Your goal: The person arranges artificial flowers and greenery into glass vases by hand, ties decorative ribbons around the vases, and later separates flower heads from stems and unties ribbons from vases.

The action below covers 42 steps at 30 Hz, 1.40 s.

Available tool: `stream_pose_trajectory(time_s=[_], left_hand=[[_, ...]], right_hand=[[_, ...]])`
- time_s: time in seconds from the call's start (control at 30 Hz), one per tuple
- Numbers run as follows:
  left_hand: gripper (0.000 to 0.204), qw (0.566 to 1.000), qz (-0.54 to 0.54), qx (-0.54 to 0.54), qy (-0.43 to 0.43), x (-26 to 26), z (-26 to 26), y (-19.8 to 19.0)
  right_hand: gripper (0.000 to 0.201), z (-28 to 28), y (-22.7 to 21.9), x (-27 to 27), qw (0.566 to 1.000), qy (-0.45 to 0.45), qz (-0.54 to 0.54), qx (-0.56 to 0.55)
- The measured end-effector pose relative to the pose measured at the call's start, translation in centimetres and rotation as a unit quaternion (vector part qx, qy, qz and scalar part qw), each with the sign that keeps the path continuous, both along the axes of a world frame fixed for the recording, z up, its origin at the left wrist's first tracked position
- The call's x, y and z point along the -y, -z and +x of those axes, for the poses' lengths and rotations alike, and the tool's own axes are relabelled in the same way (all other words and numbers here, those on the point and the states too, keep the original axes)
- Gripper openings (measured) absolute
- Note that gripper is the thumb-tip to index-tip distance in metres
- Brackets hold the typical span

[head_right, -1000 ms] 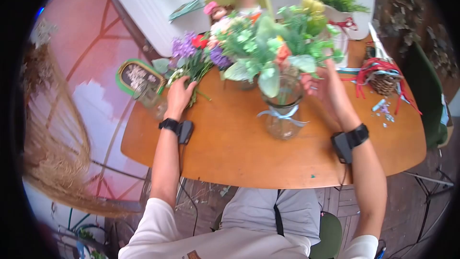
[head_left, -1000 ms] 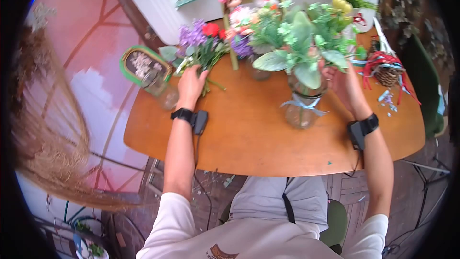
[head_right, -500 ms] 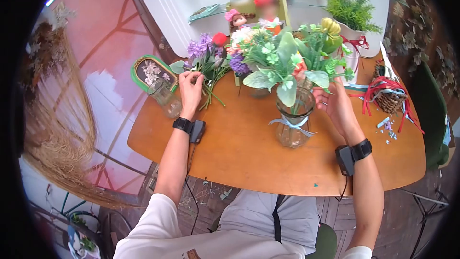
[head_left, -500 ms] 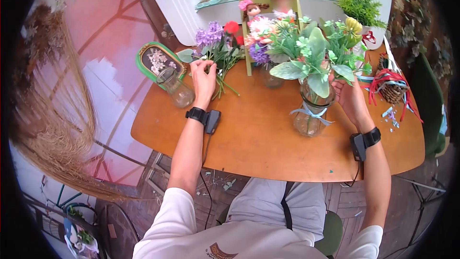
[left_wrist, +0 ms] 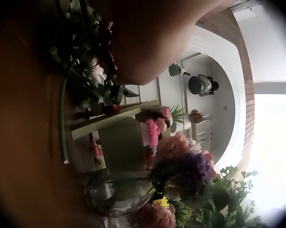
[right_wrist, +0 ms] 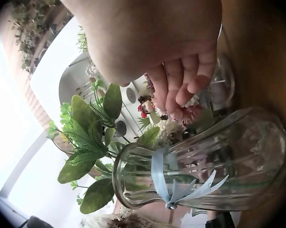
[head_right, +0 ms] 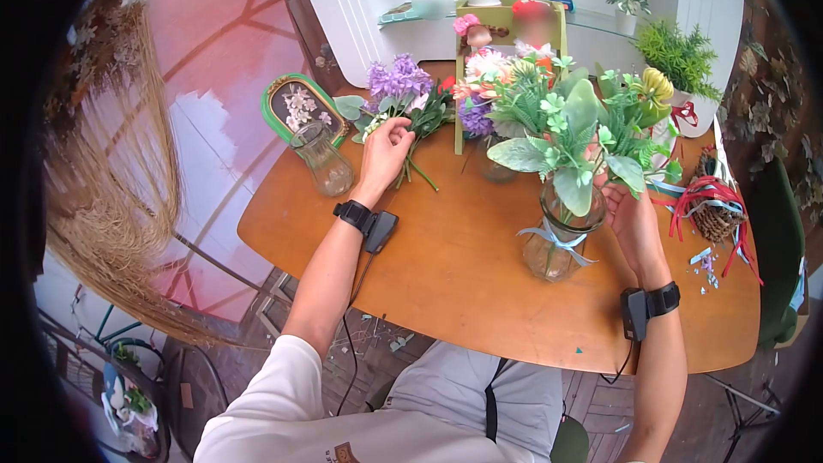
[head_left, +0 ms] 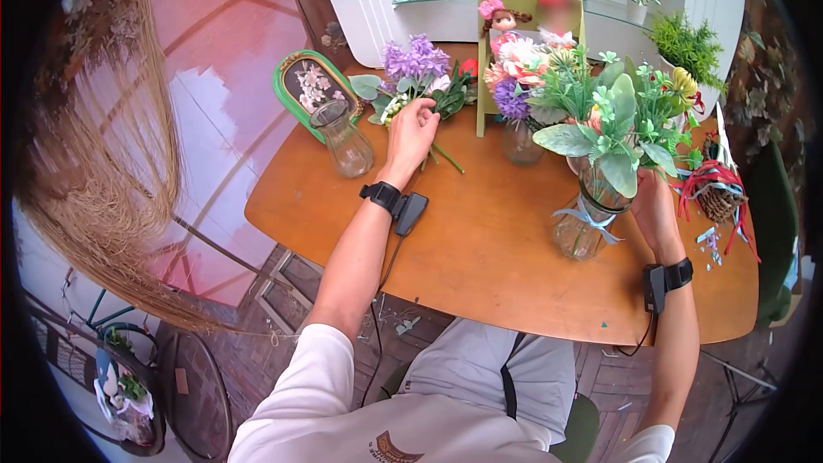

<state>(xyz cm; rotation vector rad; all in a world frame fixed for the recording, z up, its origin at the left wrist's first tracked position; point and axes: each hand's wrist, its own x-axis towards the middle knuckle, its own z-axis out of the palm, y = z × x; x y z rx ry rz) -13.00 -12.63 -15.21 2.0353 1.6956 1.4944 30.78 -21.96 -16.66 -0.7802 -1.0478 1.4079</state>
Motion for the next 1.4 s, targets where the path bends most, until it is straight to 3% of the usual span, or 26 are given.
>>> stream_pose_trajectory(time_s=[0.1, 0.2, 0.23, 0.3, 0.37, 0.57, 0.63, 0.9, 1.07, 1.3, 1.4], left_hand=[[0.020, 0.996, 0.018, 0.082, 0.033, -0.1, 0.4, 0.1], [0.024, 0.974, 0.141, -0.170, -0.048, 0.5, -0.6, -0.1], [0.026, 0.973, 0.004, -0.206, -0.100, 1.3, -0.7, -0.3], [0.039, 0.956, -0.141, -0.219, -0.134, 1.5, -1.1, -0.9], [0.047, 0.951, -0.152, -0.216, -0.163, 0.8, -1.9, -0.3], [0.043, 0.978, -0.099, -0.140, -0.119, -0.4, -2.3, 0.1], [0.043, 0.994, -0.030, -0.045, -0.090, 0.0, -1.9, -0.7], [0.034, 0.993, 0.079, 0.086, -0.015, 0.7, 0.0, -1.5], [0.027, 0.985, 0.143, 0.094, 0.038, 1.4, 0.8, -1.8], [0.024, 0.984, 0.138, 0.099, 0.044, 2.0, 1.1, -1.9], [0.025, 0.974, 0.194, 0.105, 0.045, 2.3, 1.7, -2.2]], right_hand=[[0.039, -0.3, -0.3, 0.3, 1.000, 0.008, -0.009, -0.005], [0.037, -1.6, -1.1, 0.8, 0.999, 0.024, -0.026, -0.003], [0.036, -1.5, -1.5, 1.0, 0.999, 0.035, -0.040, -0.002], [0.039, -0.3, -0.4, 0.3, 1.000, -0.022, -0.012, 0.016], [0.052, -1.5, -0.9, 0.7, 0.999, 0.011, -0.010, 0.035], [0.045, -1.9, -1.7, 0.9, 0.999, 0.025, -0.046, -0.004], [0.044, -1.7, -1.4, 0.8, 0.999, 0.024, -0.038, -0.001], [0.048, -1.3, -0.7, 0.4, 0.999, 0.020, -0.006, 0.043], [0.051, -1.3, -0.5, 0.5, 0.999, 0.012, 0.001, 0.036], [0.053, -1.4, -1.1, 0.9, 0.999, 0.014, 0.000, 0.045], [0.052, -1.2, -0.7, 0.4, 1.000, 0.012, -0.012, 0.025]])
